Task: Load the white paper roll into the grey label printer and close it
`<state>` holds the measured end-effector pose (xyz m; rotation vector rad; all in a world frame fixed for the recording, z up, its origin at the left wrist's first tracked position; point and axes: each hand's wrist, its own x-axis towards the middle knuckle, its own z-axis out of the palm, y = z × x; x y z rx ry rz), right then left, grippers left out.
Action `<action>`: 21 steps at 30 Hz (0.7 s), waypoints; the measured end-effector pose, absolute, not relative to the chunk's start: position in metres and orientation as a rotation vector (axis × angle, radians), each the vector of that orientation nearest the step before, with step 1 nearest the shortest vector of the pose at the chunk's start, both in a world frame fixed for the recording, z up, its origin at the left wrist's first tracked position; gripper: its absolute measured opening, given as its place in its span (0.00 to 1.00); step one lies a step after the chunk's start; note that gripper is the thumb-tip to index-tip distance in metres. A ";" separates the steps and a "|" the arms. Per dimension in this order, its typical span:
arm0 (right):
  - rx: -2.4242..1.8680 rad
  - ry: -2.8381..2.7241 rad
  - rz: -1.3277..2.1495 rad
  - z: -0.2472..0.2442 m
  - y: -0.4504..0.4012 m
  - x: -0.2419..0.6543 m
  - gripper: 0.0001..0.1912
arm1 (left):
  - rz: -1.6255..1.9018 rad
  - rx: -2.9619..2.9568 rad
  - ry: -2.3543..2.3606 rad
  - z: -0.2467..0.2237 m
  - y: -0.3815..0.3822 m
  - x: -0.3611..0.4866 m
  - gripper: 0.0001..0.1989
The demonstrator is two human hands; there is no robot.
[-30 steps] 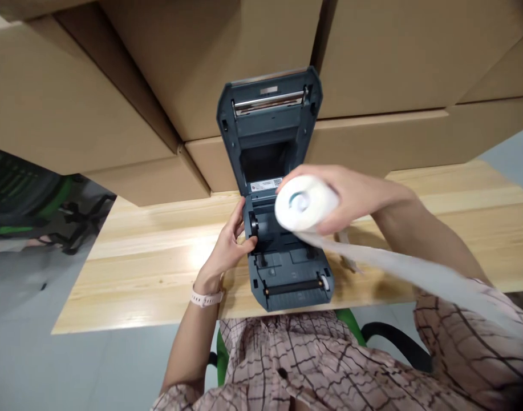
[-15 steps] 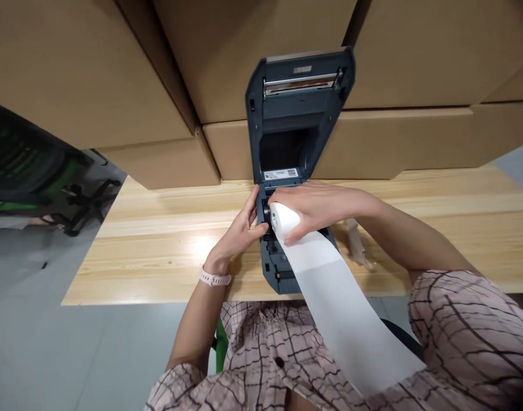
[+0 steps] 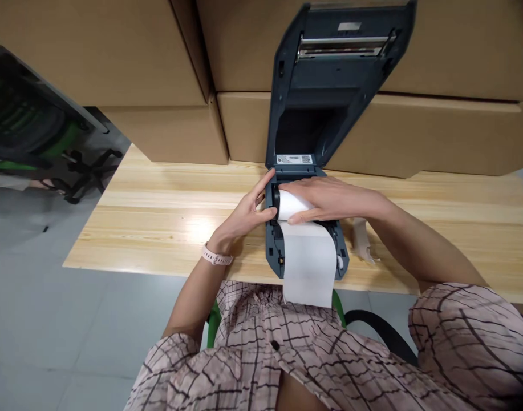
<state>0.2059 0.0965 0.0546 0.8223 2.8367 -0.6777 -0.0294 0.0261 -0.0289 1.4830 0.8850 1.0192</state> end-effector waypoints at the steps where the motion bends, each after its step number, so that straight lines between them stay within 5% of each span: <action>1: 0.825 2.846 -0.674 0.053 0.097 0.209 0.38 | 1.020 1.494 0.904 -0.029 0.026 -0.030 0.48; 8: 1.135 3.593 -0.900 0.089 0.104 0.225 0.18 | 1.003 1.512 0.993 -0.025 0.023 -0.031 0.39; 11: 1.631 4.012 -0.804 0.106 0.118 0.221 0.16 | 0.999 1.507 0.996 -0.023 0.022 -0.030 0.38; 14: 1.608 4.071 -0.746 0.109 0.128 0.216 0.21 | 1.041 1.445 0.998 -0.025 0.024 -0.030 0.40; 18: 1.781 4.225 -0.347 0.108 0.133 0.219 0.12 | 1.133 1.405 1.036 -0.032 0.030 -0.030 0.42; 20: 1.933 4.206 -0.639 0.111 0.137 0.222 0.13 | 1.210 1.445 1.112 -0.033 0.029 -0.028 0.37; 21: 1.933 4.036 -1.126 0.113 0.141 0.223 0.17 | 1.291 1.492 1.184 -0.032 0.027 -0.026 0.34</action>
